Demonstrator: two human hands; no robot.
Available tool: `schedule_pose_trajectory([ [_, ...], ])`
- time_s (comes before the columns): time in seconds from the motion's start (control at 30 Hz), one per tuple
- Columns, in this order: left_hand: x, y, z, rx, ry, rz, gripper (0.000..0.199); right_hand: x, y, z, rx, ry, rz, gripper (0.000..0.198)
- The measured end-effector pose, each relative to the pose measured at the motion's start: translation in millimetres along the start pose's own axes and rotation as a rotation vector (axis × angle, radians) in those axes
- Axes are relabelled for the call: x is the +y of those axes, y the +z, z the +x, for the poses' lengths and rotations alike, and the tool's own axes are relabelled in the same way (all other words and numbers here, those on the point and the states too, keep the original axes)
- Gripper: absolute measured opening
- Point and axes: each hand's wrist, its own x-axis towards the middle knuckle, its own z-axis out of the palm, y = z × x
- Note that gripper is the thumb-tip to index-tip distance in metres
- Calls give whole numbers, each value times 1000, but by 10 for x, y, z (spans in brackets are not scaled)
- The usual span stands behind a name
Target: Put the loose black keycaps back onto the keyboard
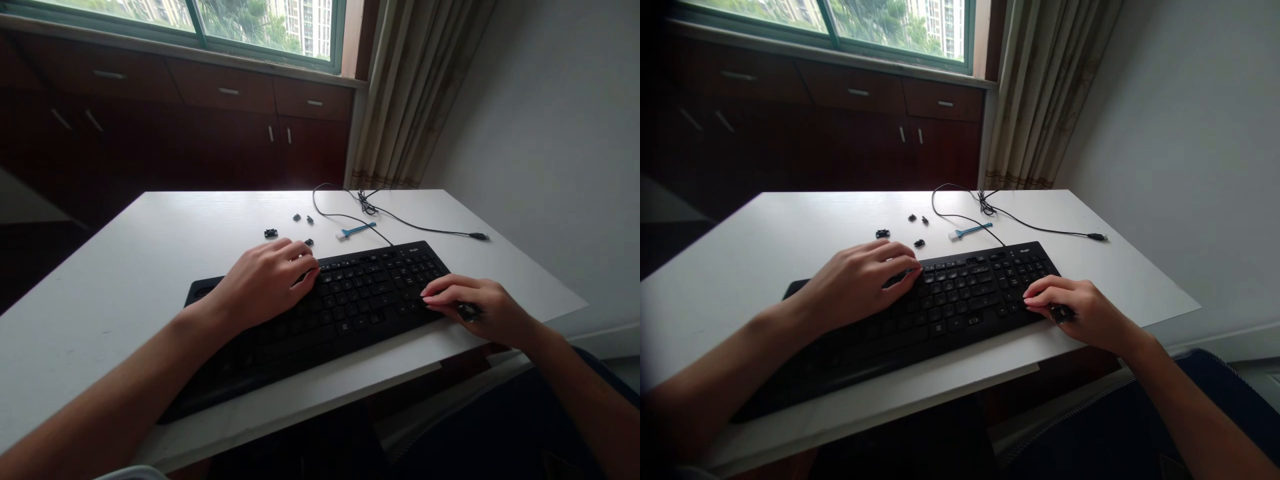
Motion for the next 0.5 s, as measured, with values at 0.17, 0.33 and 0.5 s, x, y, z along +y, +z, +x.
schedule_pose_trajectory([
  [0.17, 5, -10, 3, -19, -13, -12, 26, 37, -63, 19, -102, 1, 5, 25],
  [0.33, 11, -15, 0, -24, -10, -24, 26, 1, -125, 104, -186, 19, -42, 17],
  [0.5, 11, -9, 7, -25, -13, -35, 25, -30, -147, 127, -153, 33, -21, 7],
])
